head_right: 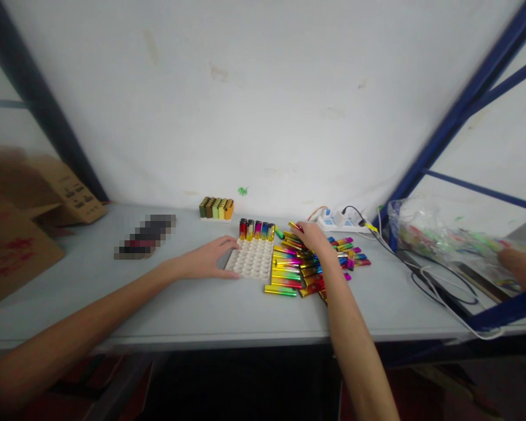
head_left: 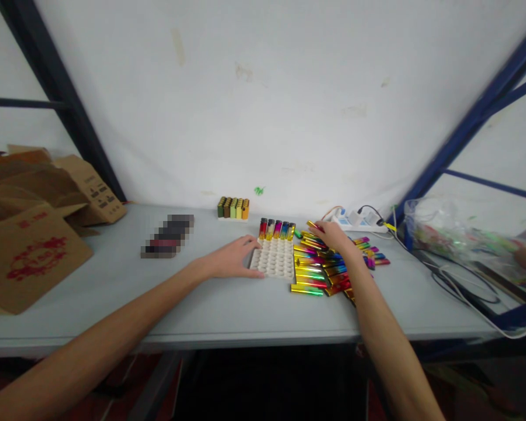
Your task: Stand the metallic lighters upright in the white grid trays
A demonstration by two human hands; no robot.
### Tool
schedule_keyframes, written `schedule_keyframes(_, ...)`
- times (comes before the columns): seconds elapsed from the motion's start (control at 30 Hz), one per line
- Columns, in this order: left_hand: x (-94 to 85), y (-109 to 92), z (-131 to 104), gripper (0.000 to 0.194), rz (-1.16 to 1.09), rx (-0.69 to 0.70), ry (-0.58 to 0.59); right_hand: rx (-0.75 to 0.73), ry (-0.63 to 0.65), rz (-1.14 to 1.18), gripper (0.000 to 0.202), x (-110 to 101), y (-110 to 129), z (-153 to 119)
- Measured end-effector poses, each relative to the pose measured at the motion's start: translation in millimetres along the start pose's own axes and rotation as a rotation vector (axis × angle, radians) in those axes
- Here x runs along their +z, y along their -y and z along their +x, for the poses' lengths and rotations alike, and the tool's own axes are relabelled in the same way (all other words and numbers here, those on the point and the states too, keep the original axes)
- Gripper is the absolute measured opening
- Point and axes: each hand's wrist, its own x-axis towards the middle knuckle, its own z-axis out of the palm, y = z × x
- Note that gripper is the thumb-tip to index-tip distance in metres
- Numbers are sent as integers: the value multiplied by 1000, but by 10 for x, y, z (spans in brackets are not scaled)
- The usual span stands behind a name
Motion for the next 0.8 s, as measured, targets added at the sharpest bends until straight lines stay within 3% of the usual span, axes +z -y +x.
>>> schedule_keyframes(0.17, 12, 8, -1, 80, -2, 26, -26, -30, -82, 241, 31, -79, 118, -23)
schedule_keyframes(0.33, 9, 8, -3, 80, 2, 22, -24, -102, -236, 305, 54, -139, 289, -84)
schedule_keyframes(0.43, 2, 3, -1, 79, 1, 21, -22, -135, -236, 403, 62, -152, 406, -122)
schedule_keyframes(0.57, -4, -2, 2, 79, 1, 22, -16, -186, -281, 545, 56, -148, 558, -146)
schedule_keyframes(0.8, -1, 2, -3, 79, 2, 18, -7, -153, -280, 702, 59, -76, 710, -117)
